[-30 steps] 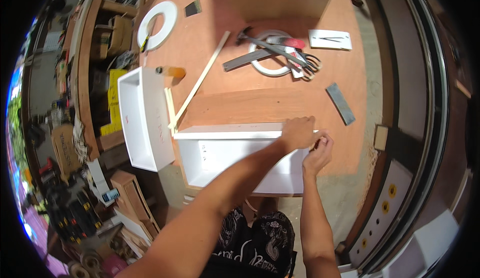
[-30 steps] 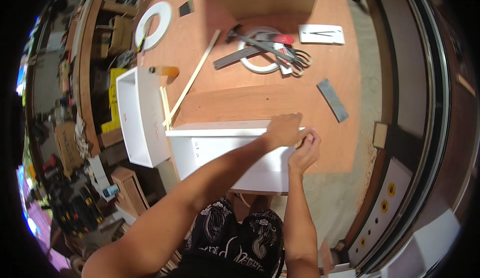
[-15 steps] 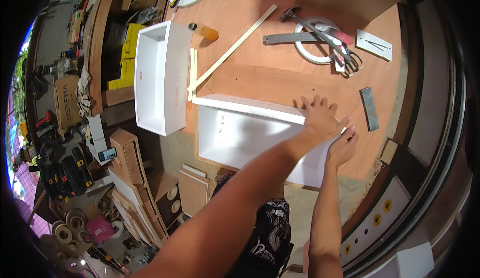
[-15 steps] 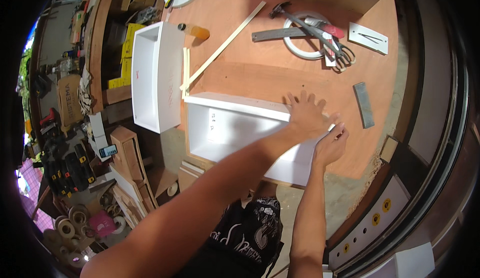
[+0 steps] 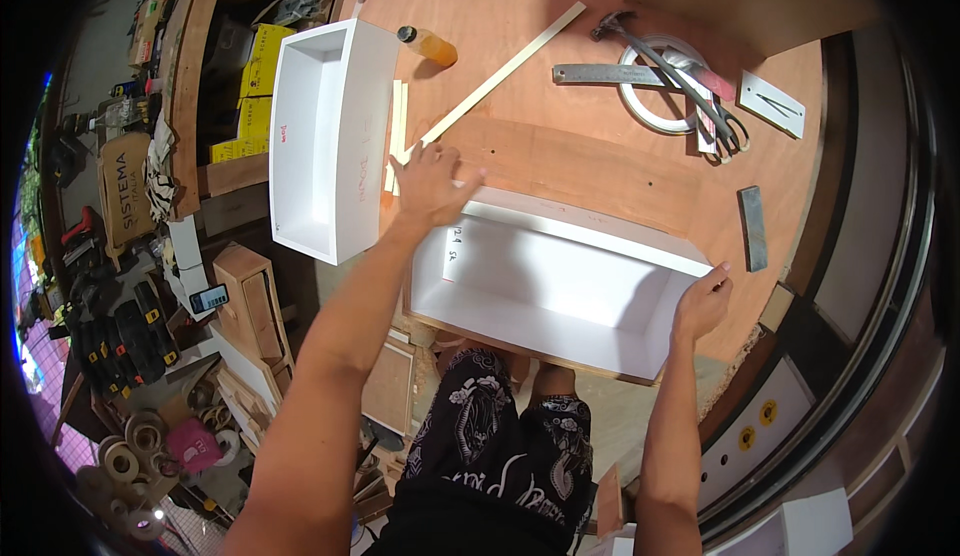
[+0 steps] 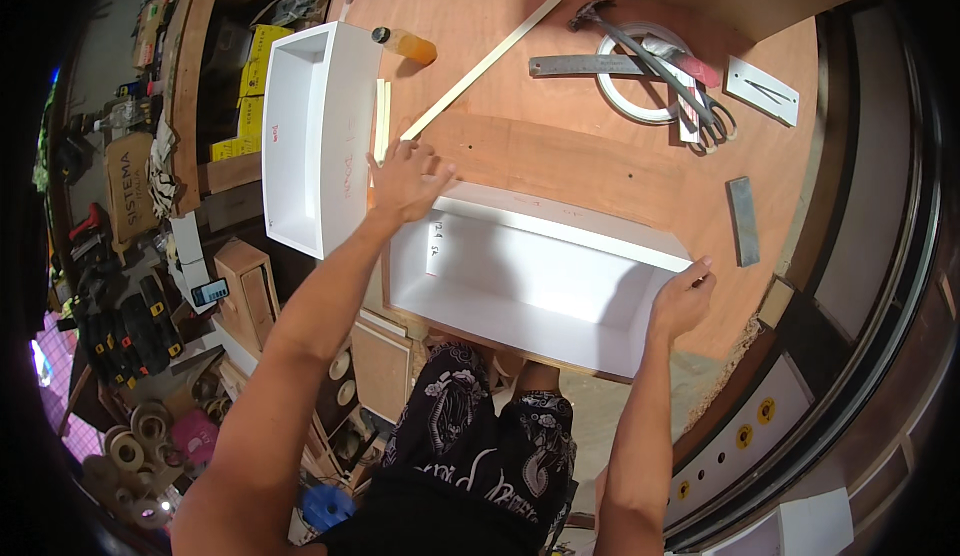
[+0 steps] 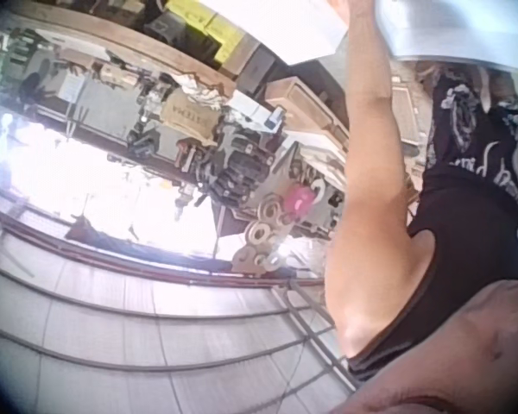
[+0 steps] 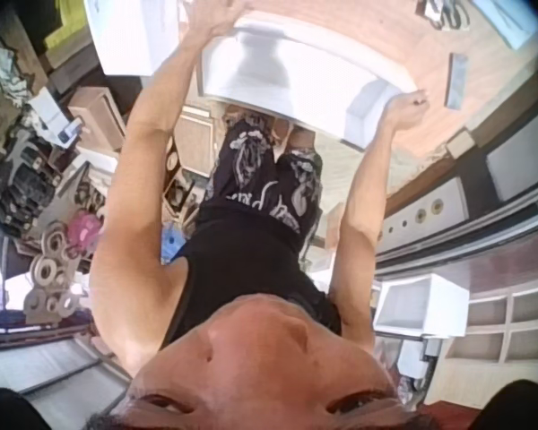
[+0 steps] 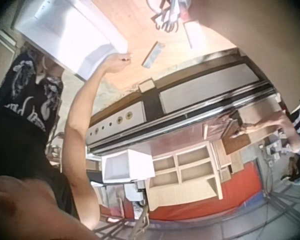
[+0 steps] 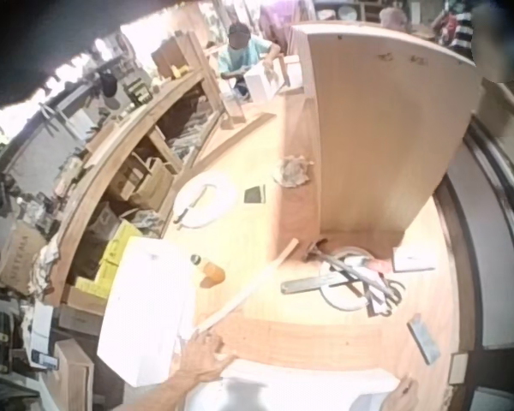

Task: The person assembles a white wooden box by hammering nails into the corners using a hammer and a small block. They then apply white edge tape to the corners of the box.

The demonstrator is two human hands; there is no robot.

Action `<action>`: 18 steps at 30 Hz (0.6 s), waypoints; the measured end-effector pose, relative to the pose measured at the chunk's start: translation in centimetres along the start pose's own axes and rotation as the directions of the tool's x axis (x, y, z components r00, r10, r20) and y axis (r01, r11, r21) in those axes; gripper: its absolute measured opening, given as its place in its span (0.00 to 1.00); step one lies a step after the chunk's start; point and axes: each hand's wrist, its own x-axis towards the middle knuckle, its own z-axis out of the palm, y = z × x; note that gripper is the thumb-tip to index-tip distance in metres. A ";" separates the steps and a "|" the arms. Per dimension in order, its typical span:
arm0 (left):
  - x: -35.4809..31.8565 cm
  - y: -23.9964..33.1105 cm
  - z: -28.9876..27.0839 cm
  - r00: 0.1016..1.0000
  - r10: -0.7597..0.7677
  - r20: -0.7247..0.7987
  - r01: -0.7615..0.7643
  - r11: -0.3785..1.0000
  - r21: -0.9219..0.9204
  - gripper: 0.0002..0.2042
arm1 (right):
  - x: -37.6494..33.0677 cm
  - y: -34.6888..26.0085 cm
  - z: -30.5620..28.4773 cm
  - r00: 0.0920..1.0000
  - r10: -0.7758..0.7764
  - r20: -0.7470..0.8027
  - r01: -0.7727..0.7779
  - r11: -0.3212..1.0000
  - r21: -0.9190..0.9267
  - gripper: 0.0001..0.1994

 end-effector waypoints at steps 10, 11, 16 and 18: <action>2.1 -2.2 0.5 0.990 -0.018 0.138 0.060 0.950 -0.308 0.37 | 0.6 0.2 0.2 0.997 -0.053 -0.052 0.051 0.998 -0.035 0.35; 2.1 -2.5 0.4 0.991 -0.045 0.129 0.092 0.918 -0.385 0.36 | 0.6 0.3 0.3 0.998 -0.051 -0.046 0.050 0.998 -0.031 0.35; 2.0 -2.2 0.8 0.989 -0.146 0.006 0.134 0.888 -0.440 0.31 | 0.3 -0.9 0.0 0.999 -0.011 0.042 0.015 0.995 -0.097 0.36; 2.0 -1.5 0.5 0.978 -0.210 0.002 0.192 0.892 -0.409 0.28 | 0.4 -0.5 0.1 0.998 -0.019 0.055 0.023 0.997 -0.070 0.36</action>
